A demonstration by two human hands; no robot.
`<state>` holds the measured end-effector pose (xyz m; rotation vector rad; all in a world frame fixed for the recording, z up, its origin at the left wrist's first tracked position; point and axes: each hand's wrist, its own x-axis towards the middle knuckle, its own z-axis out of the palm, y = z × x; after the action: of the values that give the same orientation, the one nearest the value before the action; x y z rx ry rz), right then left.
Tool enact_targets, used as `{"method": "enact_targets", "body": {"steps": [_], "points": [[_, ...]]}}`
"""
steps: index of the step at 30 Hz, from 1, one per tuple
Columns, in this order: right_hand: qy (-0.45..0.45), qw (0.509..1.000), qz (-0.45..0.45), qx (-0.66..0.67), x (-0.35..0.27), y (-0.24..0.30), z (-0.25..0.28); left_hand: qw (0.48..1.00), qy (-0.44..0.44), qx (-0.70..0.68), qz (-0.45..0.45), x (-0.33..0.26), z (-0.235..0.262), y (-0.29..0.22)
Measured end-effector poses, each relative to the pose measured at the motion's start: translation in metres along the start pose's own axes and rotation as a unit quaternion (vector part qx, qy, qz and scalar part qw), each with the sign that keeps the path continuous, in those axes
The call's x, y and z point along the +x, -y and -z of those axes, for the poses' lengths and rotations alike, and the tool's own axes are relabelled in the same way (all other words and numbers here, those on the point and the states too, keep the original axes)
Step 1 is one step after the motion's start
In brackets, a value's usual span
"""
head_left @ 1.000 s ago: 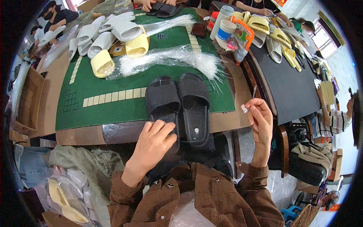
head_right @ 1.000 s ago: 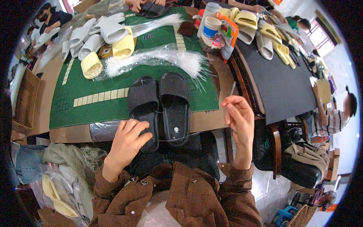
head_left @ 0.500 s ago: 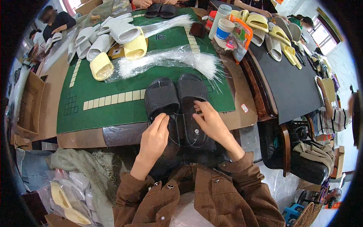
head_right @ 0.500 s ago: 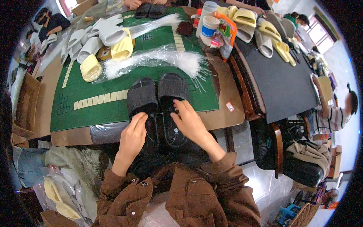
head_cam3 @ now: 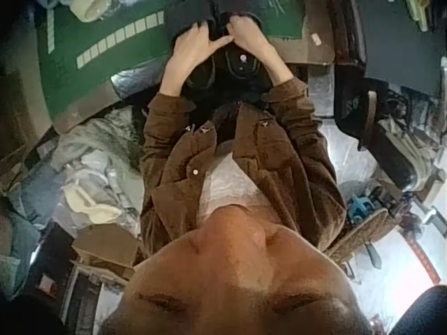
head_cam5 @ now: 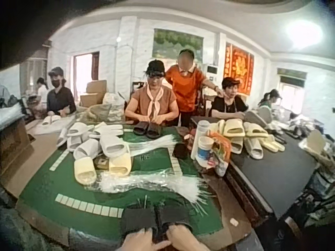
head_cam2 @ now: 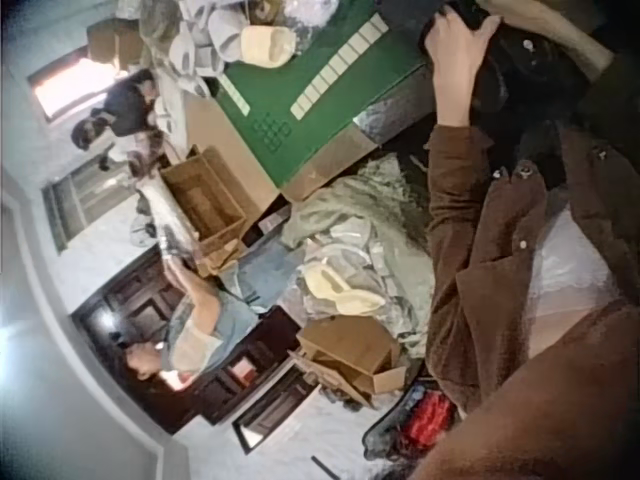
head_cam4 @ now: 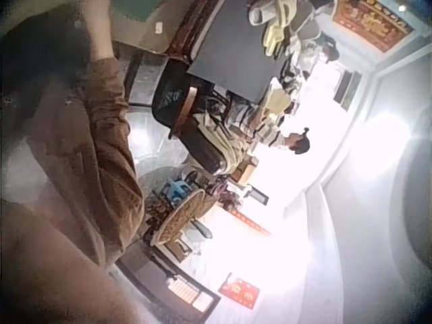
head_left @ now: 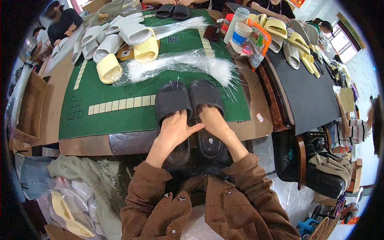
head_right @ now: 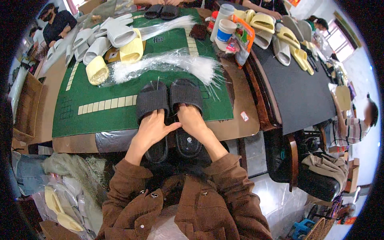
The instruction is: The person assembles plastic slippers by hand at a workbench. They pick up pairs of yellow, black, and white slippers, insert a thin white plastic tie through the strap holes, and pull the tie tight to secure the pair together. The person handles the slippers one pair at a time, moving them from a pile to the work surface and then placing the finished pairs into a large sack.
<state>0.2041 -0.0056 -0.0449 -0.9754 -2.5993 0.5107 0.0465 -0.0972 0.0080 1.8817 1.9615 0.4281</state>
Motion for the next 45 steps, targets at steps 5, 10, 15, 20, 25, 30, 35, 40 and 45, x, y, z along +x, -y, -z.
{"method": "enact_targets", "body": {"steps": [5,10,15,20,25,30,35,40,45], "points": [[-0.083,0.996,0.037,-0.017,-0.019,0.034,0.031,0.999,-0.036,-0.005,-0.019,0.001,-0.008,0.012],[-0.039,0.998,0.029,-0.033,-0.017,0.068,0.084,0.999,-0.027,-0.020,-0.022,0.003,-0.017,0.011],[-0.162,0.984,0.027,0.063,0.061,0.041,0.073,0.999,-0.045,0.004,-0.013,0.006,-0.027,0.000],[-0.192,0.976,-0.057,-0.080,0.097,0.007,0.040,0.996,-0.085,0.005,-0.039,0.004,-0.029,0.005],[-0.106,0.990,-0.024,0.084,0.110,0.002,0.028,0.993,-0.108,0.007,-0.046,0.004,-0.035,0.006],[-0.034,0.998,-0.014,0.043,0.123,0.000,0.020,0.993,-0.107,-0.011,-0.051,0.004,-0.033,0.004],[-0.102,0.994,0.022,0.020,0.116,0.002,0.026,0.995,-0.095,-0.015,-0.021,0.005,-0.031,0.007],[-0.167,0.977,0.011,0.134,0.107,0.009,0.044,0.993,-0.113,-0.011,-0.035,-0.003,-0.024,0.002],[-0.167,0.945,-0.036,0.278,0.101,-0.002,0.029,0.935,-0.334,-0.002,-0.122,-0.018,-0.009,-0.008]]}}
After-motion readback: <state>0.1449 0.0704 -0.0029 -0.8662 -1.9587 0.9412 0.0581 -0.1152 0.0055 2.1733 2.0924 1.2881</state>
